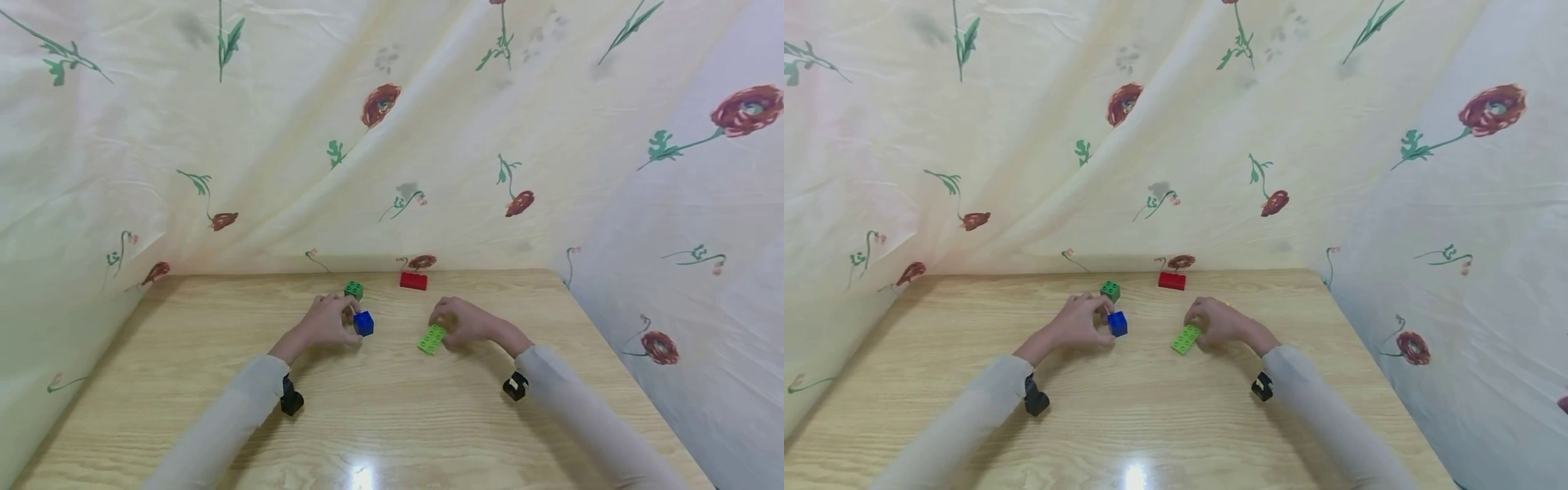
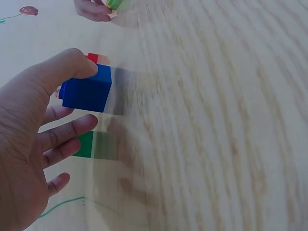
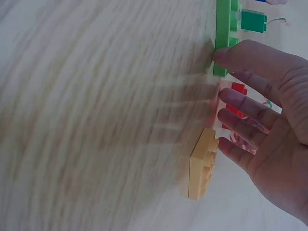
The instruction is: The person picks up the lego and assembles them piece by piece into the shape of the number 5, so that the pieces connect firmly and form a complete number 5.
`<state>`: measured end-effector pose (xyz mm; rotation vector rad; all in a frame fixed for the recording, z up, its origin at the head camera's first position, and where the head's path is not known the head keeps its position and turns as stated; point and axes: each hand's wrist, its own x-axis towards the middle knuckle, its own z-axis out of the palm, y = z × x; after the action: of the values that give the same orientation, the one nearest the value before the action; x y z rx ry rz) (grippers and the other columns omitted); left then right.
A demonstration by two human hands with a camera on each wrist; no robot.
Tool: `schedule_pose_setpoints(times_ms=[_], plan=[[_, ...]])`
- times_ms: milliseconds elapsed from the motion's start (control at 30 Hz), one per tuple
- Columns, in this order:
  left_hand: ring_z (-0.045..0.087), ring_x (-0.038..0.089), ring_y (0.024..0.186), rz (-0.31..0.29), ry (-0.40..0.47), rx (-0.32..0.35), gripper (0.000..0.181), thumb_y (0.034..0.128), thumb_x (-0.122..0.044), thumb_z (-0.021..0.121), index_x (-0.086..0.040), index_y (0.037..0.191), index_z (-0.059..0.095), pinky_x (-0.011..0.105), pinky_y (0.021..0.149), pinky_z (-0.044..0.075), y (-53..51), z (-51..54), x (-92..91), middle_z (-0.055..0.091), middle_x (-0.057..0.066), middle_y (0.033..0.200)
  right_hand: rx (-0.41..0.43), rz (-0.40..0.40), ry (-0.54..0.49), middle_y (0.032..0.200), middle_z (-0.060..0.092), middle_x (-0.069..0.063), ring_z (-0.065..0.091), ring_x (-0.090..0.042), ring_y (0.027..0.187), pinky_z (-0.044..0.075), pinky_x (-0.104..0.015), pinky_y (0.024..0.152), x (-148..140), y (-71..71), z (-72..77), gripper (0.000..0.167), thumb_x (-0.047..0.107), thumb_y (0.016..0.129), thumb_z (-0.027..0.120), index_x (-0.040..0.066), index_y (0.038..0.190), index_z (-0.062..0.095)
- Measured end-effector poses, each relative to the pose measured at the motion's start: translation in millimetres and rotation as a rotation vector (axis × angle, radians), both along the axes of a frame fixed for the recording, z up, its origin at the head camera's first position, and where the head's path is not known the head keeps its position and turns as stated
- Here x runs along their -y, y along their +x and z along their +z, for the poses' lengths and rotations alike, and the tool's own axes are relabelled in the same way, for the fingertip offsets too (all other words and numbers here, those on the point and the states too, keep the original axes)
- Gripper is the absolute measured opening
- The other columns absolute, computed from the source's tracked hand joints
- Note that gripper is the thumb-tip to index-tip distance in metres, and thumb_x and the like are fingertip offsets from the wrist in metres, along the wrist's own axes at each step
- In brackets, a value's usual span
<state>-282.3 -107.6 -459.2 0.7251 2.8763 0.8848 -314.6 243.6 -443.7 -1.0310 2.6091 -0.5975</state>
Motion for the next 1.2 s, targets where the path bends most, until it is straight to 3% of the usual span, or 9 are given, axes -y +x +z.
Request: schedule_pose_setpoints(times_ms=[267,500,667,1000,1200], plan=[[0.050,0.019,0.099,0.031,-0.032,-0.029,0.040,0.0777,-0.039,0.085,-0.017,0.106,0.067,0.047,0.097,0.034,-1.6,-2.8,-4.6,0.062,-0.001,0.097,-0.001,-0.035,-0.039,0.114,0.066,-0.003,0.057,-0.021,0.110,0.047,-0.044,0.098,13,4.4,-2.1,0.032,0.012,0.077,0.080,0.014,0.109,0.075],[0.051,0.020,0.099,0.053,-0.046,-0.032,0.040,0.0764,-0.038,0.085,-0.013,0.105,0.070,0.049,0.100,0.035,-2.7,-4.2,-8.3,0.065,0.000,0.097,-0.014,-0.040,-0.052,0.102,0.063,-0.001,0.050,-0.019,0.098,0.041,-0.035,0.088,33,7.9,-3.4,0.032,0.013,0.074,0.080,0.013,0.105,0.074],[0.052,0.021,0.103,0.058,-0.057,-0.036,0.043,0.0758,-0.037,0.085,-0.011,0.107,0.072,0.050,0.101,0.035,-2.8,-5.7,-8.2,0.066,0.002,0.101,-0.070,-0.018,-0.036,0.096,0.059,-0.001,0.045,-0.016,0.091,0.035,-0.031,0.081,45,9.9,-6.9,0.033,0.019,0.075,0.081,0.012,0.105,0.071],[0.050,0.021,0.104,0.053,0.028,-0.031,0.039,0.0780,-0.032,0.084,-0.009,0.108,0.074,0.044,0.096,0.035,-4.3,-12.4,-5.7,0.068,0.001,0.100,-0.063,-0.064,-0.022,0.120,0.055,-0.010,0.044,-0.025,0.111,0.037,-0.043,0.093,59,16.3,-15.2,0.029,0.024,0.088,0.077,0.014,0.112,0.065],[0.051,0.023,0.108,0.081,0.133,0.020,0.040,0.0795,-0.028,0.084,-0.008,0.112,0.074,0.045,0.096,0.037,-3.6,-9.5,-6.2,0.066,0.004,0.107,-0.062,-0.046,-0.068,0.128,0.054,-0.015,0.044,-0.031,0.120,0.039,-0.051,0.100,61,16.4,-17.0,0.028,0.024,0.091,0.076,0.012,0.113,0.064]])
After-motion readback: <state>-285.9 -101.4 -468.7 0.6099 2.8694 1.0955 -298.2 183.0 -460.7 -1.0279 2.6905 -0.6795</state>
